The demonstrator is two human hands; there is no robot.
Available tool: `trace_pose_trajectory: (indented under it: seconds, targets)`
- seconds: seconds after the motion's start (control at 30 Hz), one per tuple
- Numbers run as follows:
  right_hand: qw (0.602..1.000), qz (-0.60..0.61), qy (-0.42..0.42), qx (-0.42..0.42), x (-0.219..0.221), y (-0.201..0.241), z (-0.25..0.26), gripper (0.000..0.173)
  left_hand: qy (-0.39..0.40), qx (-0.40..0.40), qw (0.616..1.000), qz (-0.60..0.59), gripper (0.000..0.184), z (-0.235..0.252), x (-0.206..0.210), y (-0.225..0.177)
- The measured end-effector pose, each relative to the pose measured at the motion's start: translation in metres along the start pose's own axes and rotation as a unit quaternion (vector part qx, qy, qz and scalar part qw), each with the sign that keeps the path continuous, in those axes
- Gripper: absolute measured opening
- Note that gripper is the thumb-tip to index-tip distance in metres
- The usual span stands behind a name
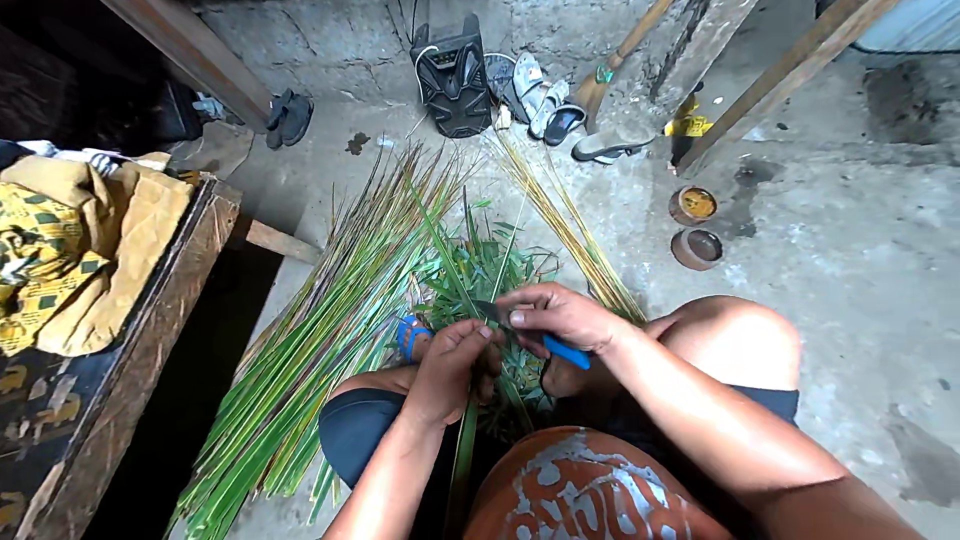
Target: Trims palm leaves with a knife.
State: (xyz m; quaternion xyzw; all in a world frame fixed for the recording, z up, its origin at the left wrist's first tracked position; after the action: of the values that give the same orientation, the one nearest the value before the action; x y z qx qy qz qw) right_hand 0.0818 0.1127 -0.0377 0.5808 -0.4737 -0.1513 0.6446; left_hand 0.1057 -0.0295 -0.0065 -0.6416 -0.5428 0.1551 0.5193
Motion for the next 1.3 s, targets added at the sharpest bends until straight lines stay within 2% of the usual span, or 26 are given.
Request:
trace_pose_trajectory:
  seconds: [0.2, 0.4, 0.63, 0.7, 0.8, 0.9, 0.97, 1.07, 1.17, 1.3]
  targets:
    - [1.0, 0.016, -0.007, -0.022, -0.007, 0.009, -0.003, 0.028, 0.043, -0.007, 0.999, -0.014, 0.025, 0.002, 0.01, -0.005]
    - [0.998, -0.007, -0.008, -0.058, -0.009, 0.014, 0.005, 0.03, 0.063, -0.043, 0.992, -0.102, 0.023, 0.0, 0.014, 0.001]
    - [0.996, -0.052, 0.019, -0.068, -0.008, 0.027, 0.026, 0.033, 0.076, -0.03, 0.977, -0.194, 0.021, -0.002, 0.002, 0.002]
    - [0.994, -0.062, -0.001, -0.089, -0.012, 0.033, 0.033, 0.032, 0.086, -0.027, 0.975, -0.202, 0.021, -0.005, 0.002, 0.001]
    - [0.989, -0.032, -0.076, -0.125, -0.034, 0.045, 0.04, 0.034, 0.119, -0.034, 0.969, -0.212, 0.022, -0.014, 0.007, 0.003]
    - [0.985, 0.035, -0.074, -0.153, -0.048, 0.055, 0.047, 0.032, 0.139, -0.039, 0.967, -0.211, 0.025, -0.02, 0.009, 0.008]
    - [0.987, 0.051, -0.056, -0.141, -0.046, 0.054, 0.049, 0.032, 0.136, -0.031, 0.969, -0.203, 0.026, -0.021, 0.007, 0.01]
    - [0.996, 0.036, -0.009, -0.081, -0.029, 0.038, 0.044, 0.04, 0.093, -0.013, 0.983, -0.156, 0.026, -0.014, -0.001, 0.009]
    - [0.997, 0.052, 0.029, -0.056, -0.011, 0.026, 0.038, 0.029, 0.017, 0.0, 0.998, -0.056, 0.027, -0.005, -0.006, 0.005]
    - [0.99, 0.049, -0.123, -0.041, -0.043, 0.043, 0.04, 0.025, -0.007, 0.009, 0.998, 0.063, 0.028, -0.006, -0.003, 0.009]
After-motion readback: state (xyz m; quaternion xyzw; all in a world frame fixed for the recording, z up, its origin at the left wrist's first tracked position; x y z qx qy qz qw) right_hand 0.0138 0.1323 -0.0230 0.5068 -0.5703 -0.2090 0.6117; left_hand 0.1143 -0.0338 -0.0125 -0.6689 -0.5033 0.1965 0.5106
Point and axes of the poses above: each hand's wrist, its own z-axis towards the middle knuckle, its own x-axis out of the palm, y = z × x, the point moved 8 cm from there along z, towards the middle knuckle
